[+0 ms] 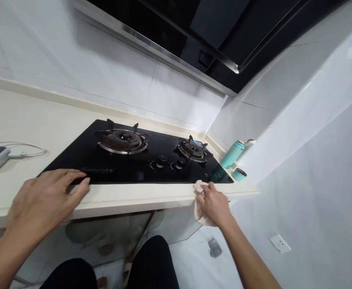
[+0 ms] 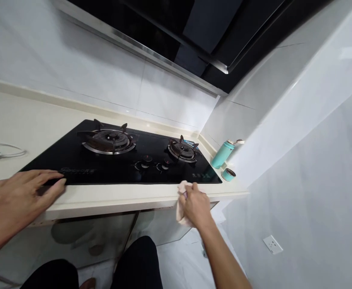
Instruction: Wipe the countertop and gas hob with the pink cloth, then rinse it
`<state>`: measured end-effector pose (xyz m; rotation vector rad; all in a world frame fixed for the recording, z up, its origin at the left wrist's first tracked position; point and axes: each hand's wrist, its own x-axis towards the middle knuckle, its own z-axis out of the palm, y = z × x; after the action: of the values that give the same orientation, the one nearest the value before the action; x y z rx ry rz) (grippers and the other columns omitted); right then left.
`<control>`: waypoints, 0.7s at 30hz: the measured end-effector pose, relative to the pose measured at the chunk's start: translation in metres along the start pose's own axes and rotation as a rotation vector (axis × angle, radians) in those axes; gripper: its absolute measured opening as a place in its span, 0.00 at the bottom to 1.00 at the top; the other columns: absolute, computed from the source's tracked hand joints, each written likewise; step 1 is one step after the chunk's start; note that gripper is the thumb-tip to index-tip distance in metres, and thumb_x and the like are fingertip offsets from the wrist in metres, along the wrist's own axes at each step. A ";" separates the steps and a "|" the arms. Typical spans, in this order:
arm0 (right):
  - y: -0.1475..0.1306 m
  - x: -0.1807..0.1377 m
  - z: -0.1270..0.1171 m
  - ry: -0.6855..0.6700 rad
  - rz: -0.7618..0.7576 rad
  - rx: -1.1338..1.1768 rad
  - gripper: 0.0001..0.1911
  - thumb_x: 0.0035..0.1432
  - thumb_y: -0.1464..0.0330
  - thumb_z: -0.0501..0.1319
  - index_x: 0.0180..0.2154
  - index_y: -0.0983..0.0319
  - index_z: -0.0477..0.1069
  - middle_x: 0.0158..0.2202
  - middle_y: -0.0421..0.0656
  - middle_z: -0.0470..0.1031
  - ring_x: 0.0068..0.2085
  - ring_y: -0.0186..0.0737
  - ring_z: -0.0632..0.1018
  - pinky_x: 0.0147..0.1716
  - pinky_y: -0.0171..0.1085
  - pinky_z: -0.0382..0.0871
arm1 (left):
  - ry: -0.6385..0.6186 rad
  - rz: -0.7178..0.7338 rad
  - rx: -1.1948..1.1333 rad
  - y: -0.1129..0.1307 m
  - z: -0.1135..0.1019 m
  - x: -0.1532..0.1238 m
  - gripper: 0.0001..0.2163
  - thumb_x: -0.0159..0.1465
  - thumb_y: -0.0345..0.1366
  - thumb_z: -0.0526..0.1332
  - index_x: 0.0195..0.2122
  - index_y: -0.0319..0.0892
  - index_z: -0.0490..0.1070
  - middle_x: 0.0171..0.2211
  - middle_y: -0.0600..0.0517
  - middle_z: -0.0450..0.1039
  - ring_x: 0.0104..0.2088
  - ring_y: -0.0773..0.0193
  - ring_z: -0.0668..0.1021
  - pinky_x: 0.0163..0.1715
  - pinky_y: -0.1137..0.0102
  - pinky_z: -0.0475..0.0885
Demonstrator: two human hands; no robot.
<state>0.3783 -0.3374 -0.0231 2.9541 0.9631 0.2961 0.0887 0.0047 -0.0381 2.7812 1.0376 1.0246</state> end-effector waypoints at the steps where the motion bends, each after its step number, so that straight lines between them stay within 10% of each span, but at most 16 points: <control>1: -0.025 -0.005 -0.005 0.013 -0.070 0.014 0.19 0.73 0.62 0.53 0.58 0.58 0.74 0.53 0.48 0.74 0.43 0.45 0.82 0.44 0.41 0.71 | 0.009 0.001 0.033 0.001 0.000 -0.001 0.26 0.70 0.51 0.46 0.49 0.41 0.78 0.54 0.41 0.81 0.56 0.40 0.78 0.51 0.48 0.69; 13: -0.262 -0.039 -0.044 0.123 -0.842 0.258 0.22 0.71 0.56 0.56 0.54 0.66 0.71 0.52 0.50 0.73 0.44 0.47 0.81 0.38 0.43 0.78 | -0.023 0.025 0.024 -0.011 0.002 0.001 0.24 0.73 0.48 0.47 0.49 0.40 0.80 0.55 0.43 0.81 0.57 0.49 0.78 0.54 0.57 0.69; 17: -0.256 -0.042 -0.043 0.094 -0.876 0.327 0.23 0.71 0.53 0.55 0.55 0.63 0.72 0.54 0.49 0.73 0.46 0.48 0.81 0.42 0.45 0.78 | -0.076 0.000 -0.017 -0.011 -0.007 0.002 0.23 0.73 0.47 0.48 0.48 0.41 0.80 0.55 0.44 0.82 0.58 0.51 0.78 0.56 0.58 0.69; 21: -0.187 -0.039 -0.024 0.054 -0.710 0.427 0.21 0.69 0.56 0.59 0.60 0.54 0.73 0.59 0.47 0.73 0.51 0.49 0.80 0.49 0.45 0.75 | -0.068 -0.016 -0.029 -0.004 -0.012 -0.001 0.21 0.71 0.46 0.51 0.46 0.43 0.82 0.55 0.46 0.82 0.58 0.50 0.78 0.55 0.58 0.70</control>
<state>0.2340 -0.2101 -0.0210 2.6678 2.2101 0.1546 0.0788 0.0045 -0.0297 2.7586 1.0267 0.9288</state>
